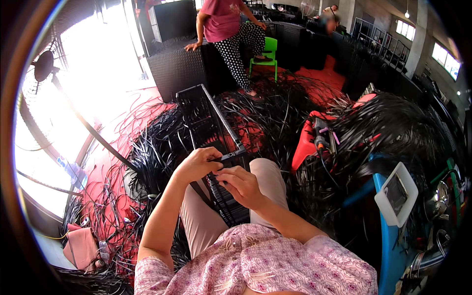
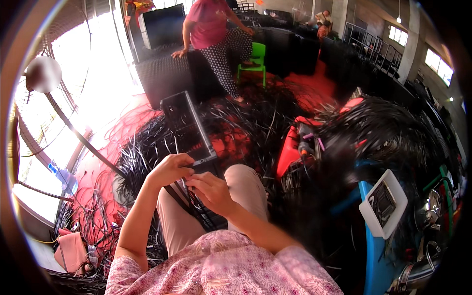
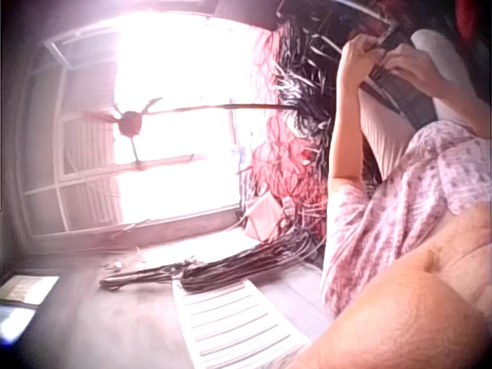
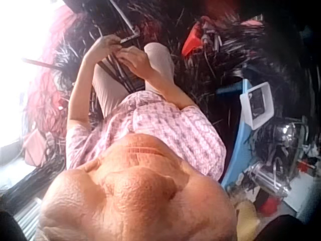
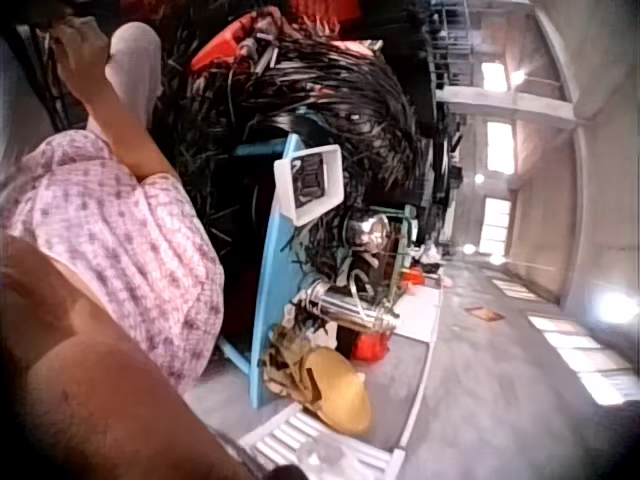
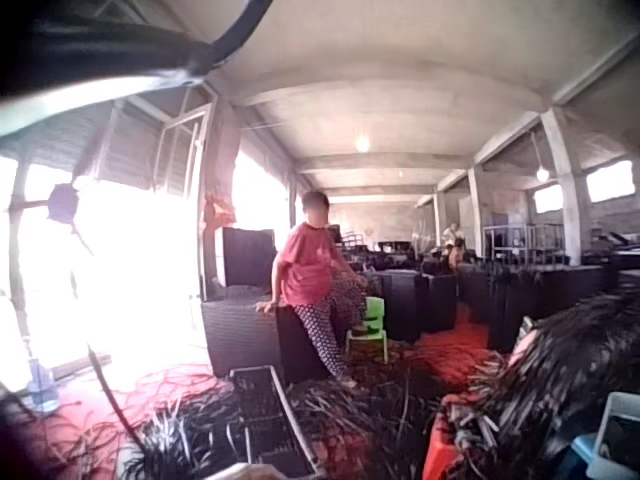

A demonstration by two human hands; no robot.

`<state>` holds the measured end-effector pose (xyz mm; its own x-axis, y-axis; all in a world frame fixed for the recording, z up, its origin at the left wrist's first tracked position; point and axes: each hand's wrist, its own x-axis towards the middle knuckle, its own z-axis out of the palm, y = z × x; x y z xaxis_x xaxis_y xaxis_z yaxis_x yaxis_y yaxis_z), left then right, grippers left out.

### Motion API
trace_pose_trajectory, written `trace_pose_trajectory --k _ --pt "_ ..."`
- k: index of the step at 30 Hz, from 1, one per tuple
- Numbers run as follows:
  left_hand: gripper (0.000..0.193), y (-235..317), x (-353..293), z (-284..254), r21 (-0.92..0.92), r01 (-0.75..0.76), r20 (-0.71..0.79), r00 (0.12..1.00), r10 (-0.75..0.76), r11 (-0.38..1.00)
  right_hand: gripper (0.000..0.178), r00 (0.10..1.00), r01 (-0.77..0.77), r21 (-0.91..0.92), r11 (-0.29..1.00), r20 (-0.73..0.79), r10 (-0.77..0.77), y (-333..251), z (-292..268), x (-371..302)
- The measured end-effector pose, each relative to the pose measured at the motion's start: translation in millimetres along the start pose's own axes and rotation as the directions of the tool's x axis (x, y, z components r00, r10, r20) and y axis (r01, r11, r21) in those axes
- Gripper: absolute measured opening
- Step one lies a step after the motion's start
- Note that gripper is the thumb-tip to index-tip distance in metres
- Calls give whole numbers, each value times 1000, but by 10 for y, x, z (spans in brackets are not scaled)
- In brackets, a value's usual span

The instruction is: The person attaches black plastic strips to a metal chair frame using a pneumatic nail gun and pliers. They pull the strips tight across the frame, cut them to size, and secure them with nails.

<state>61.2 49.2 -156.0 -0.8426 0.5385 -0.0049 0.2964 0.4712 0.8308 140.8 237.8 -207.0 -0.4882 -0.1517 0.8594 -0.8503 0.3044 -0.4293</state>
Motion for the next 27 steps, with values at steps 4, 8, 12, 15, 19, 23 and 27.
trace_pose_trajectory --k 4,8,12,15,19,23,27 --pt "25 110 87 7 9 70 -12 997 -70 997 18 999 -46 -49 998 12 47 78 -17 5" --pt "24 40 -15 -4 26 10 -17 1000 -10 1000 11 994 -95 50 994 59 92 47 101 -96" --pt "29 -8 -1 -19 50 -17 -25 1000 18 999 11 986 -152 107 983 82 144 32 148 -116" --pt "30 1 6 -12 -6 -26 -21 999 26 1000 12 983 -178 111 978 68 171 39 130 -121" --pt "30 148 -25 -2 34 36 -7 999 -36 999 13 983 -182 109 977 46 178 22 119 -143" --pt "30 114 -57 -7 47 17 -3 1000 -17 999 12 978 -204 132 970 60 198 -48 110 -105" --pt "33 126 -92 -22 56 42 9 999 -42 998 10 979 -200 126 972 63 194 -78 105 -73"
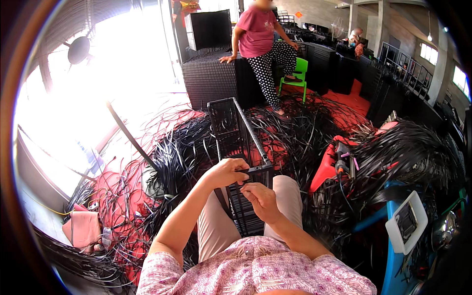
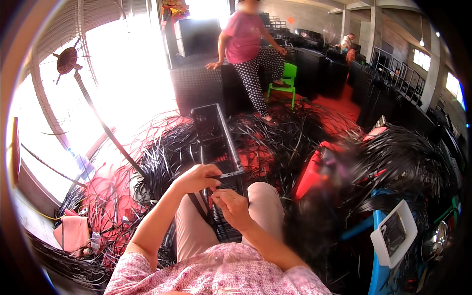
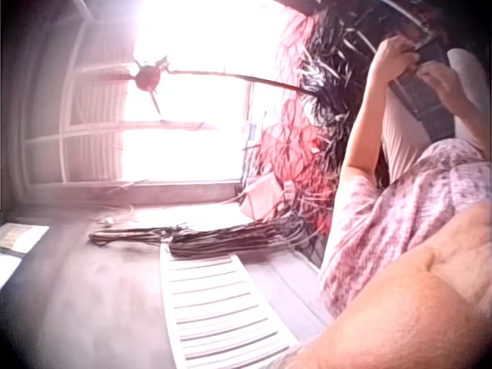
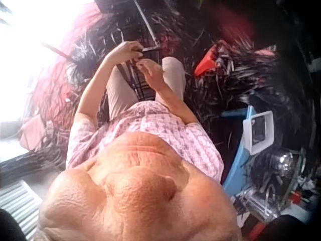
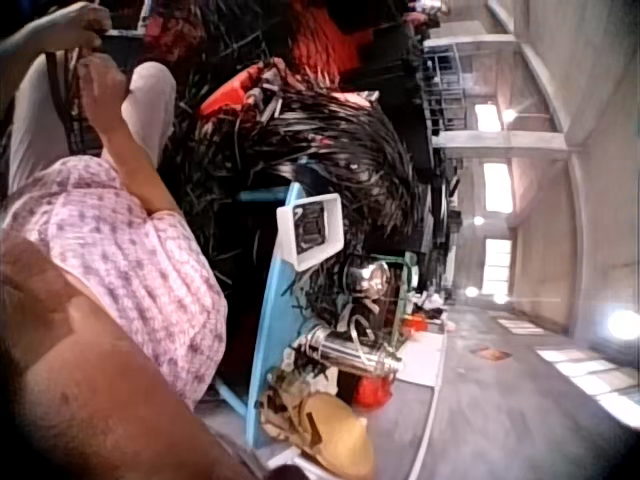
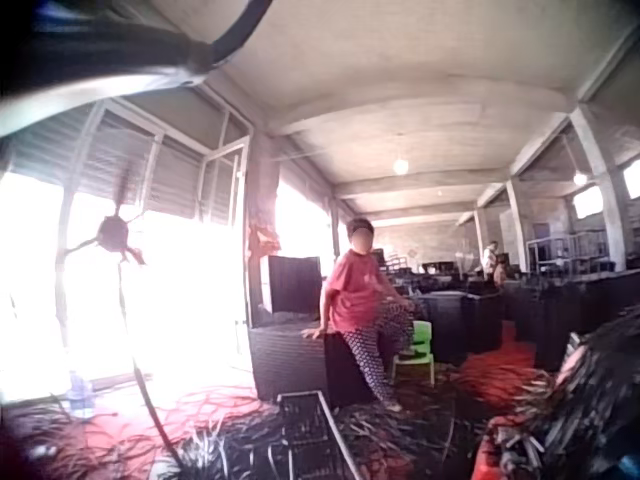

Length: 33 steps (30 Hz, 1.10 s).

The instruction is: The person attaches black plastic strips to a metal chair frame using a pneumatic nail gun and pliers. They pull the strips tight across the frame, cut them to size, and secure them with nails.

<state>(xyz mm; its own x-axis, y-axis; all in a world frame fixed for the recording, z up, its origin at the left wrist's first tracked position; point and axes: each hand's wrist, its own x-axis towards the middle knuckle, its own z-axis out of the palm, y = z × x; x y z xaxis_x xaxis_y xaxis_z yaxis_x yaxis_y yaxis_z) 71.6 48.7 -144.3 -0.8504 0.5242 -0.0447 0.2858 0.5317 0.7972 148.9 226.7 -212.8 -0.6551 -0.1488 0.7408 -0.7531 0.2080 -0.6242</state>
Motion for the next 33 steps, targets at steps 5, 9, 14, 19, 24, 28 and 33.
trace_pose_trajectory --k 5,9,14,19,24,28,33 --pt "31 -69 -16 16 18 -40 -16 999 40 999 10 999 33 -58 998 -3 -33 5 26 0" --pt "29 -44 2 32 32 -33 -16 999 33 999 10 999 31 -89 996 -21 -33 11 31 -32" --pt "28 -2 -36 48 69 -39 -17 999 40 997 10 999 -33 -90 995 -17 31 6 101 -147" --pt "28 -56 -47 77 39 -39 -21 999 40 998 11 999 -42 -59 997 -11 41 13 97 -129" --pt "28 -10 -70 48 71 -58 -22 998 59 996 10 1000 12 -58 998 -21 -13 20 72 -95" --pt "30 -24 -85 77 67 -54 -40 998 57 996 9 999 50 -70 996 -12 -51 -23 24 -53" --pt "32 22 -71 97 95 -41 -49 998 46 995 8 999 33 -72 997 -29 -35 -9 16 -87"
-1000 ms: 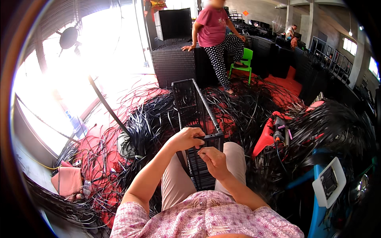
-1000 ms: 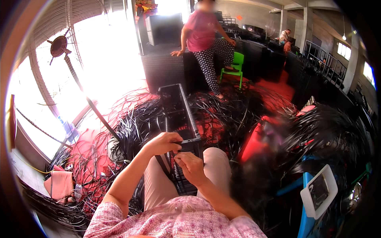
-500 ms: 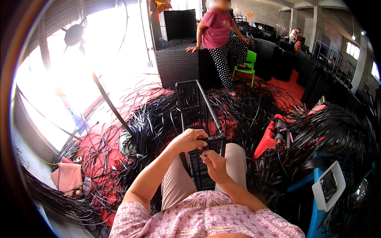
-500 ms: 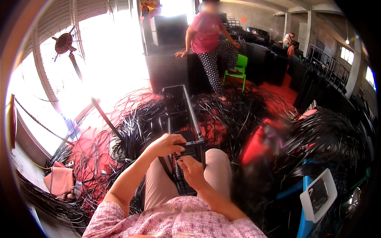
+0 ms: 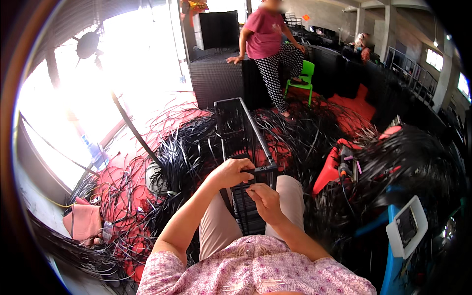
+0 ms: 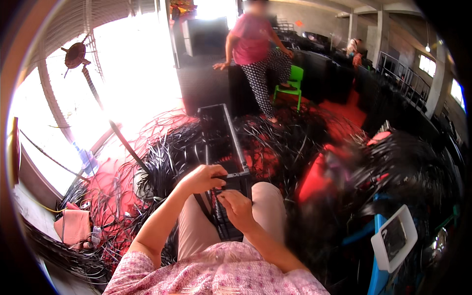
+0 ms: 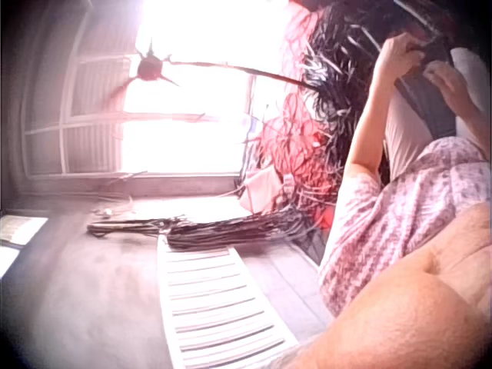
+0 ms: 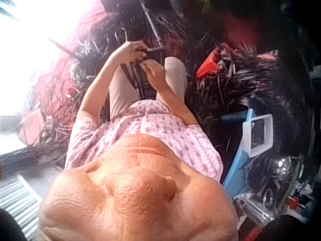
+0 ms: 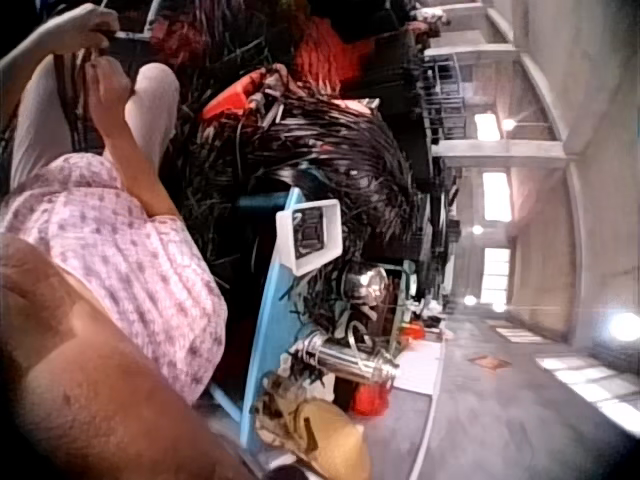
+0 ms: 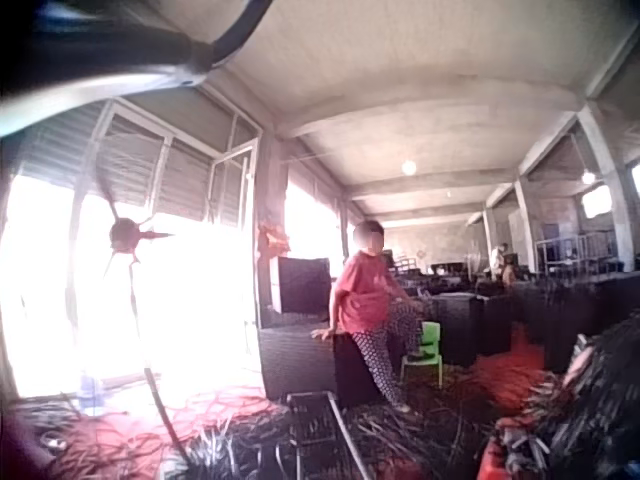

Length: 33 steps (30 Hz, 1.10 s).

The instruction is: The person attaches black plastic strips to a metal chair frame using a pneumatic nail gun and pliers. They pull the strips tight across the frame, cut them to size, and secure them with nails.

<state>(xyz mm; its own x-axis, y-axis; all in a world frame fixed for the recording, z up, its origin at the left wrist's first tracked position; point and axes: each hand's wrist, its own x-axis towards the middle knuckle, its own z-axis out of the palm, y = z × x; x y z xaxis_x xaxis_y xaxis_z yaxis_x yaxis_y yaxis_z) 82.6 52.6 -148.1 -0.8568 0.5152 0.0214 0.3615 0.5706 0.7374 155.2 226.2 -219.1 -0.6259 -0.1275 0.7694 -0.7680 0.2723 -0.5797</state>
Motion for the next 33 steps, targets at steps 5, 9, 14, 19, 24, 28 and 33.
trace_pose_trajectory --k 5,9,14,19,24,28,33 --pt "36 -34 -36 21 116 -66 -80 994 75 991 9 999 -45 37 998 20 45 0 -4 -31" --pt "30 -35 -37 71 176 -112 -164 976 141 978 9 999 -39 -13 999 18 39 42 1 -35" --pt "27 -101 -1 12 -1 -119 -134 984 118 993 6 999 -43 20 999 30 43 92 4 -56" --pt "17 624 -51 -405 -478 -310 -311 935 172 822 5 998 -64 95 993 6 64 159 6 -71" --pt "17 1725 47 -690 -565 -794 -501 545 672 223 5 999 -45 166 985 -22 49 248 -123 51" --pt "12 1896 7 -850 -445 -877 -445 392 805 181 5 997 -69 191 979 43 62 297 -65 -25" --pt "30 2013 15 -822 -400 -859 -270 445 854 320 7 999 17 196 980 23 -22 462 -129 9"
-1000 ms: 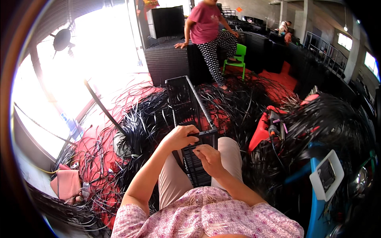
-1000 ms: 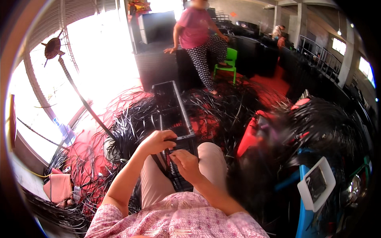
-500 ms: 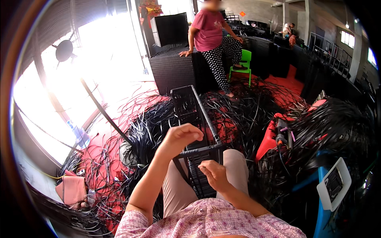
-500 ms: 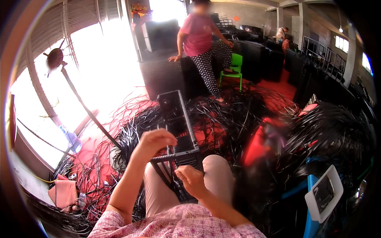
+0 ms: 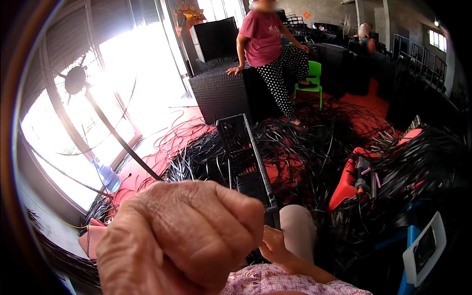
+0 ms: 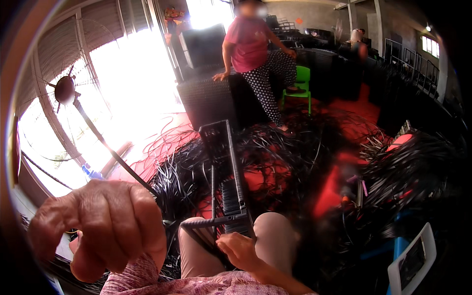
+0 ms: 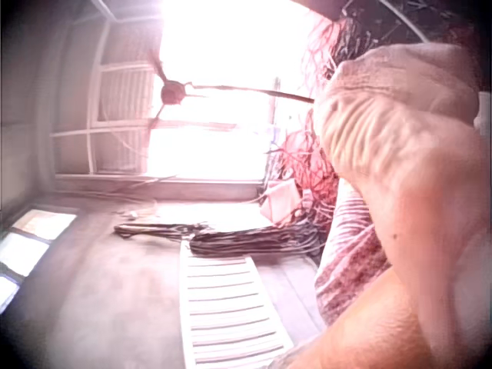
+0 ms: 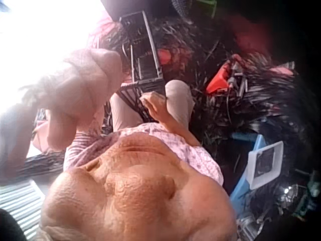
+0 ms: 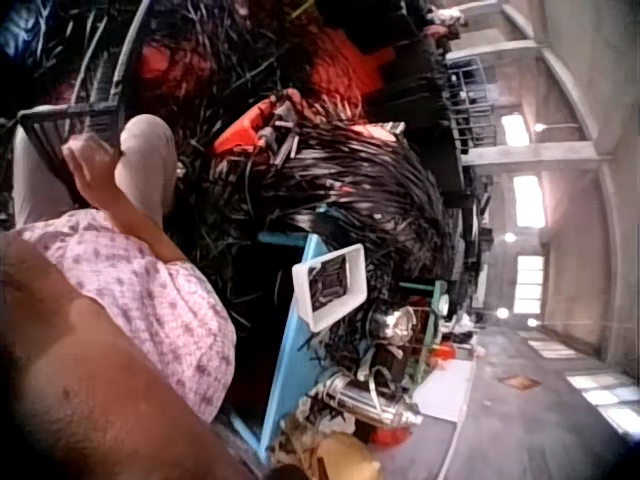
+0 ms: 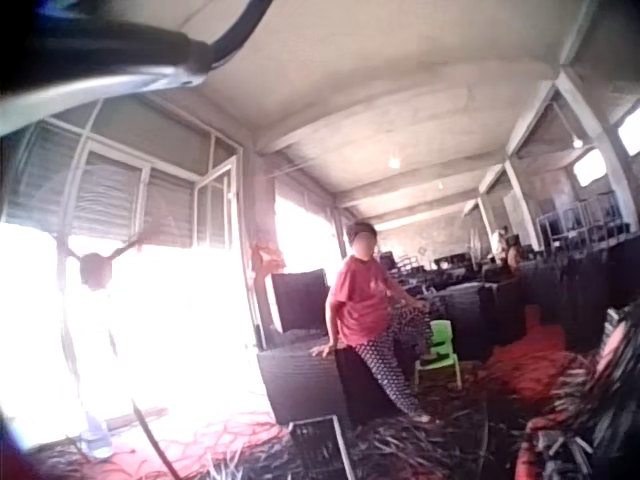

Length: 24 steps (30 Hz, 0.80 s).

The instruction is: The person attaches black plastic strips to a metal chair frame using a pneumatic nail gun and pliers. They pull the strips tight across the frame, cut them to size, and secure them with nails.

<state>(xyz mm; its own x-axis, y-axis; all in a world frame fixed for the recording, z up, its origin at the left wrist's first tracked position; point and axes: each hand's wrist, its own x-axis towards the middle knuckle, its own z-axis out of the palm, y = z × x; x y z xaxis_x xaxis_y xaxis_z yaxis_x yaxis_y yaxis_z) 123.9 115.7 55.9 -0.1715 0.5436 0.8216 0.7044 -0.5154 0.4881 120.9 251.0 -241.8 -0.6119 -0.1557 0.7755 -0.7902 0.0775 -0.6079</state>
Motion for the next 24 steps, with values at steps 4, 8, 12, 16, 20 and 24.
trace_pose_trajectory --k 4,8,12,16,20,24 --pt "28 -164 -2 -10 9 75 -11 997 -75 997 8 1000 -25 34 999 -12 26 72 -37 31" --pt "84 -717 145 8 -260 -27 -160 987 -16 965 9 997 -74 55 996 -5 74 168 -88 -28" --pt "112 -1131 410 -537 -238 106 -323 929 -182 965 9 998 -66 112 991 -11 68 235 -61 -73" --pt "105 -1394 361 -738 -380 128 -410 864 -291 916 9 996 -87 123 989 9 86 224 -104 -94" --pt "98 -1334 158 -625 -435 286 -184 900 -395 854 8 999 -52 99 994 -11 53 245 -120 -97" --pt "51 -1005 -102 -356 87 577 246 777 -579 812 8 1000 -21 76 997 -15 22 196 -96 -91"
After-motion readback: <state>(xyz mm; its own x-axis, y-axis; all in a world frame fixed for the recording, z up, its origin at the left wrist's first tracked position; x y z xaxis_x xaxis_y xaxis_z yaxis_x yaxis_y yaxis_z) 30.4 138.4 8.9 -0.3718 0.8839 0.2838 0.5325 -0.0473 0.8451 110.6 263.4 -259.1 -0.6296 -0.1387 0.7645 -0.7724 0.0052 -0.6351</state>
